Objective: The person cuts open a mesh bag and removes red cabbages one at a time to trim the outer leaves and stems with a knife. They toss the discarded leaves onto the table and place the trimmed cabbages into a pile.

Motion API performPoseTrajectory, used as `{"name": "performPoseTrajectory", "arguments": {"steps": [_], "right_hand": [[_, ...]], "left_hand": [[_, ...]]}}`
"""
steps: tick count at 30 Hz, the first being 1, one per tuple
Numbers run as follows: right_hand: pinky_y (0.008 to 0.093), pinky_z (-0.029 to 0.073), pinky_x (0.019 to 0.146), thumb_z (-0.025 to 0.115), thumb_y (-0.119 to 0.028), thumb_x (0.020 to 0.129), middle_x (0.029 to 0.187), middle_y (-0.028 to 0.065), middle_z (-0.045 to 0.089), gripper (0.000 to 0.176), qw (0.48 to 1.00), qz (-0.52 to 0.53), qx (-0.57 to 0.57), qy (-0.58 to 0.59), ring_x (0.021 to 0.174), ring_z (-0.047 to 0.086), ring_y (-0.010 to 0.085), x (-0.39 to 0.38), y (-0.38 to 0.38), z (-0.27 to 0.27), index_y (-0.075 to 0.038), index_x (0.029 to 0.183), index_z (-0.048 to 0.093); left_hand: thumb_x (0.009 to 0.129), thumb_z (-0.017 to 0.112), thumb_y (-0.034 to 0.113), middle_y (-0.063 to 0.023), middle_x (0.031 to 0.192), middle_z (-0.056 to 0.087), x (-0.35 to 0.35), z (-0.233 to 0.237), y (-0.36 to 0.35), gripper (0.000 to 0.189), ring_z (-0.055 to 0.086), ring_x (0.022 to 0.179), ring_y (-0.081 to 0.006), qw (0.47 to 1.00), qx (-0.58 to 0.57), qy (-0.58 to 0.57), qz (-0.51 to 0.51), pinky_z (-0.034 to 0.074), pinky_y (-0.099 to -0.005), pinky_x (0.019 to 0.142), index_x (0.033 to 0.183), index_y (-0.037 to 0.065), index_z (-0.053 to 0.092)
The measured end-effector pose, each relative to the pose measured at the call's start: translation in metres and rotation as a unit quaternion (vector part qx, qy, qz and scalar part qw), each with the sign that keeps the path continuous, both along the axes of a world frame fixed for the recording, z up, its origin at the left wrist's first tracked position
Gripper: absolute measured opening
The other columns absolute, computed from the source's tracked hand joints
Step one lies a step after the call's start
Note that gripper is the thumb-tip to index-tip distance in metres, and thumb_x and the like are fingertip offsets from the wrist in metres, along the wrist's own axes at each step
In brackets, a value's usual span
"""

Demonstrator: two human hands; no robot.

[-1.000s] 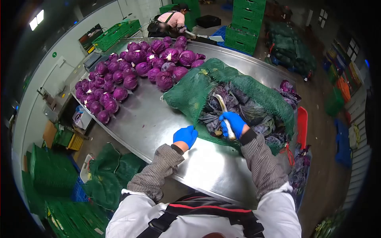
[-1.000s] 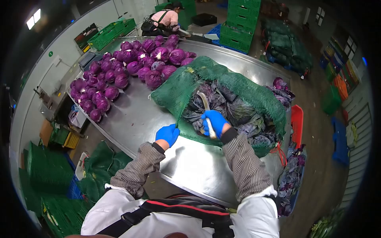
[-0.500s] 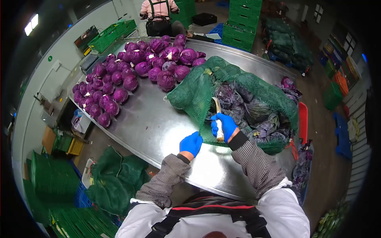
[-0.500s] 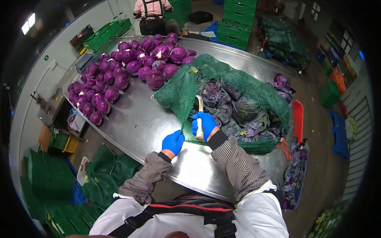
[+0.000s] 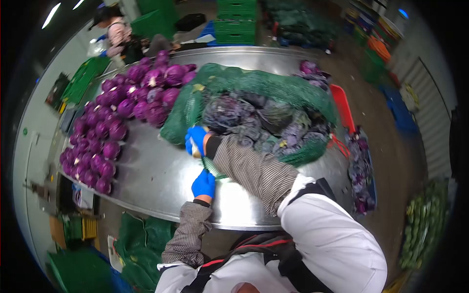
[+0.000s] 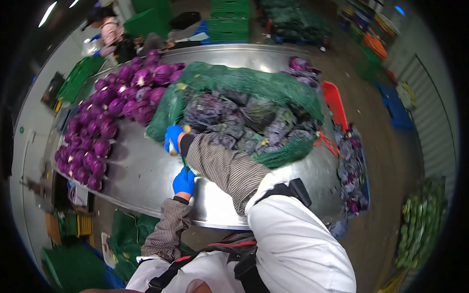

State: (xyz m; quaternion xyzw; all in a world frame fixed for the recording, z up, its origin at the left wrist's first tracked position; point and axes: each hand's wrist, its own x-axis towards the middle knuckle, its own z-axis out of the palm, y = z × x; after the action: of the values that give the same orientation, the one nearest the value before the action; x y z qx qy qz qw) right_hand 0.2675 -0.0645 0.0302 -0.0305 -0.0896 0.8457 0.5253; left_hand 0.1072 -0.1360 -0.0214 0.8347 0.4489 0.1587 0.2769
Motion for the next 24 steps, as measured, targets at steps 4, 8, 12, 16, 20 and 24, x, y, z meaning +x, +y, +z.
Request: {"name": "performPoseTrajectory", "arguments": {"steps": [4,8,12,16,20,24], "right_hand": [[0.0335,0.038,0.043,0.047,-0.019,0.080,0.055,0.0068,0.043,0.015,0.788,-0.166,-0.099,-0.585,0.048,0.050,0.0195,-0.004,-0.071,0.001,-0.006,0.075,0.053],[0.0405,0.047,0.059,0.044,-0.011,0.083,0.101,0.0137,0.052,0.017,0.344,-0.211,0.113,-0.908,0.068,0.059,0.0290,0.072,-0.198,0.009,-0.005,0.097,0.051],[0.0459,0.044,0.071,0.043,-0.021,0.086,0.101,0.0198,0.055,0.020,0.225,-0.283,-0.042,-0.931,0.084,0.055,0.0379,0.163,-0.275,0.022,-0.007,0.099,0.049],[0.0465,0.045,0.067,0.044,-0.026,0.087,0.093,0.0195,0.058,0.021,0.266,-0.299,-0.087,-0.912,0.079,0.057,0.0370,0.191,-0.324,-0.018,-0.009,0.098,0.049],[0.0446,0.046,0.065,0.044,-0.025,0.087,0.088,0.0192,0.058,0.021,0.309,-0.266,-0.114,-0.906,0.076,0.057,0.0363,0.157,-0.389,-0.063,-0.008,0.097,0.049],[0.0405,0.046,0.065,0.046,-0.025,0.088,0.083,0.0177,0.057,0.023,0.429,-0.363,-0.136,-0.816,0.076,0.058,0.0318,0.183,-0.423,-0.094,-0.005,0.097,0.048]], "left_hand": [[0.088,0.034,0.041,-0.0192,0.091,0.062,0.010,-0.033,0.003,0.043,0.059,0.083,-0.0372,0.981,-0.072,0.180,0.008,0.045,-0.0472,0.074,0.117,0.014,0.052],[0.076,0.061,0.033,-0.0178,0.095,0.055,0.031,-0.043,0.007,0.042,0.056,0.086,-0.0352,0.995,-0.072,-0.007,0.072,0.043,-0.0428,0.076,0.106,0.008,0.048],[0.065,0.073,0.015,-0.0174,0.114,0.043,0.074,0.055,-0.027,0.064,0.046,0.100,-0.0328,0.958,0.239,-0.150,-0.049,0.037,-0.0393,0.090,0.120,0.003,0.043],[0.073,0.063,0.005,-0.0158,0.103,0.053,0.153,0.091,-0.079,0.038,0.051,0.097,-0.0313,0.902,0.090,-0.275,-0.320,0.040,-0.0350,0.086,0.108,0.000,0.052],[0.080,0.059,0.016,-0.0151,0.086,0.056,0.202,0.023,-0.106,0.022,0.056,0.081,-0.0283,0.937,-0.041,-0.195,-0.287,0.044,-0.0339,0.071,0.096,0.003,0.052],[0.082,0.056,0.033,-0.0162,0.091,0.062,0.182,-0.020,-0.164,0.030,0.060,0.086,-0.0289,0.932,-0.081,0.089,-0.341,0.046,-0.0351,0.077,0.100,0.008,0.055]]}}
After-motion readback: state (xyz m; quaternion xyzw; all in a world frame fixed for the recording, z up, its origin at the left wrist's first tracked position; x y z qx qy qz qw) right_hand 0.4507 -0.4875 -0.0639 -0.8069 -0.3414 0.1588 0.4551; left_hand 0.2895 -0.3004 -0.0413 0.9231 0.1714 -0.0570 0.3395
